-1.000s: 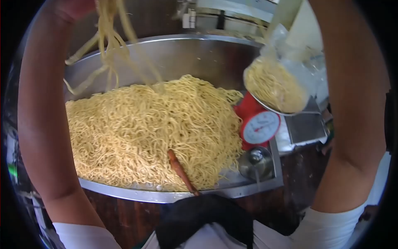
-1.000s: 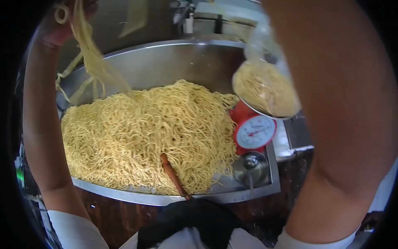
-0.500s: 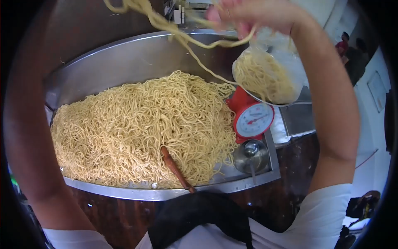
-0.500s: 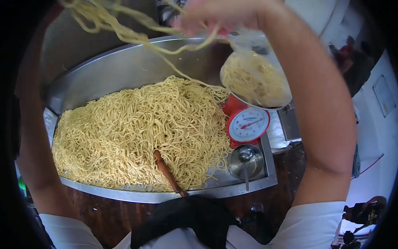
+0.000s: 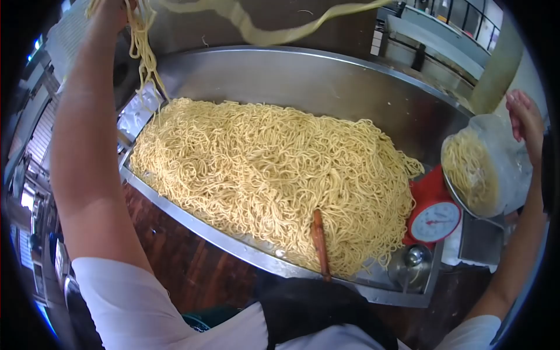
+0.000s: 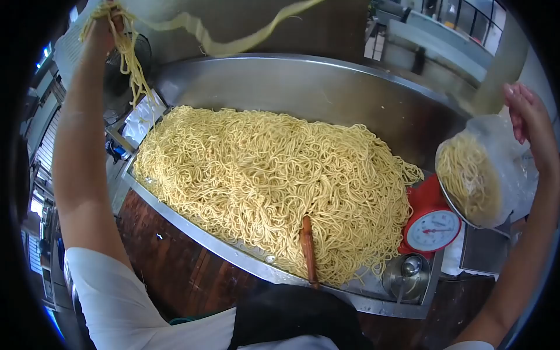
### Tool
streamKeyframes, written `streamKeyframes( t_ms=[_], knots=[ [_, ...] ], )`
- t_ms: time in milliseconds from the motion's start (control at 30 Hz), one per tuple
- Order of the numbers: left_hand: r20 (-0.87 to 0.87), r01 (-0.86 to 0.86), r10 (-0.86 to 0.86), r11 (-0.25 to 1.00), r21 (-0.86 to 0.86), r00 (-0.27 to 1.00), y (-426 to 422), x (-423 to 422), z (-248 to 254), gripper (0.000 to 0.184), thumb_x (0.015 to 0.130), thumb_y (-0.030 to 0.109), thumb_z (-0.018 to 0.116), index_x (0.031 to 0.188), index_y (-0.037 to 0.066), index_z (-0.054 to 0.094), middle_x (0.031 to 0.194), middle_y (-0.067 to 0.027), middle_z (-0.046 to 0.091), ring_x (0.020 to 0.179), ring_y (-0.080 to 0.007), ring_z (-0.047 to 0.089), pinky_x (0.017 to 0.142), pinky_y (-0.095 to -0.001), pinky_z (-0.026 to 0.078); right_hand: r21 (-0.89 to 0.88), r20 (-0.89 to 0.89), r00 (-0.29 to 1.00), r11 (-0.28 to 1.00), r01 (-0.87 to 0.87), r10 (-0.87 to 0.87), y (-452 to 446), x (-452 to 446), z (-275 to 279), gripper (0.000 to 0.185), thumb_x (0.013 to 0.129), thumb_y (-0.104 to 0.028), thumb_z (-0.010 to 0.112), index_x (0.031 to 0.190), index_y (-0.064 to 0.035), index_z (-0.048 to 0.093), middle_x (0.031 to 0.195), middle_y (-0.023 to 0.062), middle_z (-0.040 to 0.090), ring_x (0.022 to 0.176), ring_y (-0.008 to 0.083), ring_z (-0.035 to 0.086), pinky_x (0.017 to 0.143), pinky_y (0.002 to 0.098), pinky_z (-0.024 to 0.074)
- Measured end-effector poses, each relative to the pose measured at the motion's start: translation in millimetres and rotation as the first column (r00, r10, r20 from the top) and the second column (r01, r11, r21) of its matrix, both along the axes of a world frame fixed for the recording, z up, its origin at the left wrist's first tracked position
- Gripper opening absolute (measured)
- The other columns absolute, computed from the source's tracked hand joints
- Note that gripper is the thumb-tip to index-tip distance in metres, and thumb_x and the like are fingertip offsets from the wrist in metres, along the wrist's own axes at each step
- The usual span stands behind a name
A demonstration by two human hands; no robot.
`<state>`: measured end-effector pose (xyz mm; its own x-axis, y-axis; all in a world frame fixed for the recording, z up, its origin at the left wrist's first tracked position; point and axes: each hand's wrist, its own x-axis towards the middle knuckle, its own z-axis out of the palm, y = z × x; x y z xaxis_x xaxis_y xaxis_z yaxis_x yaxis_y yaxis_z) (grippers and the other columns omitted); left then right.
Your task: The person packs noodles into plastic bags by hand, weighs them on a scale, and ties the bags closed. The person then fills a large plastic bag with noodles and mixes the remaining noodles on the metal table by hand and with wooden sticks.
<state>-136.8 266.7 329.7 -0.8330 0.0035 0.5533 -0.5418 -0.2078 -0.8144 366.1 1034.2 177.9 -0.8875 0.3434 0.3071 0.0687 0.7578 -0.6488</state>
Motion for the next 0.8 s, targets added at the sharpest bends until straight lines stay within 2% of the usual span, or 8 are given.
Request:
streamKeyframes(
  t_ms=[33, 67, 133, 200, 267, 333, 567, 800],
  knots=[
    [-0.157, 0.483, -0.457, 0.839, 0.251, 0.876, 6.5, 48.1, -21.5, 0.047, 0.089, 0.046, 0.057, 0.123, 0.014, 0.051, 0.121, -0.0096, 0.051, 0.109, -0.0226, 0.049, 0.099, -0.0473, 0.034, 0.004, 0.001, 1.000, 1.000, 0.001, -0.001, 1.4, -1.5, -0.4, 0.032, 0.093, -0.043, 0.060, 0.085, -0.0131, 0.054, 0.057, -0.0065, 0.041, 0.040, 0.0016, 0.036, 0.037, 0.0183, 0.0266],
    [-0.389, 0.858, -0.824, 0.208, 0.471, 0.413, 9.7, 84.7, -63.4, 0.035, 0.089, 0.039, 0.059, 0.112, 0.012, 0.055, 0.106, -0.0072, 0.053, 0.095, -0.0207, 0.051, 0.085, -0.0428, 0.039, 0.058, 0.021, 0.999, 0.998, 0.038, -0.040, 5.9, 0.4, -1.0, 0.031, 0.093, -0.043, 0.060, 0.085, -0.0134, 0.054, 0.058, -0.0067, 0.043, 0.041, 0.0016, 0.038, 0.037, 0.0182, 0.0270],
    [-0.391, 0.829, -0.915, -0.139, 0.541, 0.102, 8.5, 98.4, -128.6, 0.015, 0.090, 0.025, 0.063, 0.090, 0.010, 0.062, 0.076, -0.0023, 0.058, 0.066, -0.0169, 0.057, 0.058, -0.0338, 0.048, 0.177, 0.029, 0.993, 0.978, 0.111, -0.118, 11.9, 13.5, -1.4, 0.030, 0.091, -0.042, 0.063, 0.089, -0.0119, 0.058, 0.061, -0.0068, 0.045, 0.048, 0.0015, 0.041, 0.042, 0.0193, 0.0300],
    [-0.739, 0.119, -0.317, -0.874, 0.471, 0.595, 11.7, 115.0, -182.3, 0.020, 0.087, 0.026, 0.065, 0.101, 0.012, 0.066, 0.090, -0.0039, 0.064, 0.082, -0.0194, 0.061, 0.071, -0.0368, 0.048, 0.444, -0.038, 0.987, 0.882, 0.159, -0.159, 20.4, 23.4, 2.0, 0.032, 0.090, -0.040, 0.063, 0.082, -0.0093, 0.060, 0.063, -0.0046, 0.049, 0.058, 0.0054, 0.046, 0.051, 0.0243, 0.0366],
    [-0.446, -0.146, -0.246, -0.958, 0.247, 0.861, -9.3, 104.4, -244.6, 0.020, 0.086, 0.020, 0.061, 0.103, 0.012, 0.067, 0.091, -0.0056, 0.064, 0.083, -0.0200, 0.060, 0.077, -0.0387, 0.048, 0.529, -0.049, 0.972, 0.820, 0.219, -0.229, 17.6, 39.0, 6.9, 0.035, 0.089, -0.045, 0.062, 0.083, -0.0104, 0.059, 0.068, -0.0056, 0.050, 0.063, 0.0046, 0.046, 0.056, 0.0231, 0.0366],
    [0.064, -0.247, -0.508, -0.300, 0.921, 0.859, -46.8, 74.3, -261.4, 0.042, 0.082, 0.027, 0.065, 0.117, 0.004, 0.065, 0.098, -0.0149, 0.068, 0.088, -0.0235, 0.062, 0.077, -0.0385, 0.047, 0.582, -0.109, 0.943, 0.749, 0.318, -0.315, 41.2, 51.0, 6.9, 0.043, 0.085, -0.047, 0.066, 0.097, -0.0059, 0.065, 0.077, 0.0015, 0.063, 0.071, 0.0154, 0.059, 0.063, 0.0305, 0.0462],
    [-0.219, 0.041, -0.207, -0.630, 0.775, 0.954, 23.6, 99.0, -256.3, 0.079, 0.076, 0.056, 0.068, 0.140, 0.013, 0.046, 0.146, -0.0227, 0.040, 0.130, -0.0485, 0.038, 0.090, -0.0665, 0.036, 0.545, -0.216, 0.847, 0.660, 0.517, -0.486, 18.2, 83.9, -10.2, 0.032, 0.080, -0.030, 0.071, 0.092, 0.0002, 0.070, 0.091, 0.0161, 0.070, 0.084, 0.0232, 0.067, 0.074, 0.0351, 0.0524],
    [-0.237, -0.113, -0.525, -0.549, 0.828, 0.817, 156.5, 126.7, -210.6, 0.060, 0.082, 0.050, 0.063, 0.130, 0.017, 0.052, 0.115, -0.0043, 0.059, 0.086, -0.0183, 0.058, 0.063, -0.0381, 0.046, 0.413, -0.332, 0.868, 0.771, 0.485, -0.369, 16.2, 82.8, -23.3, 0.031, 0.079, -0.028, 0.071, 0.093, -0.0013, 0.071, 0.090, 0.0159, 0.070, 0.084, 0.0235, 0.067, 0.076, 0.0348, 0.0526]
  ],
)
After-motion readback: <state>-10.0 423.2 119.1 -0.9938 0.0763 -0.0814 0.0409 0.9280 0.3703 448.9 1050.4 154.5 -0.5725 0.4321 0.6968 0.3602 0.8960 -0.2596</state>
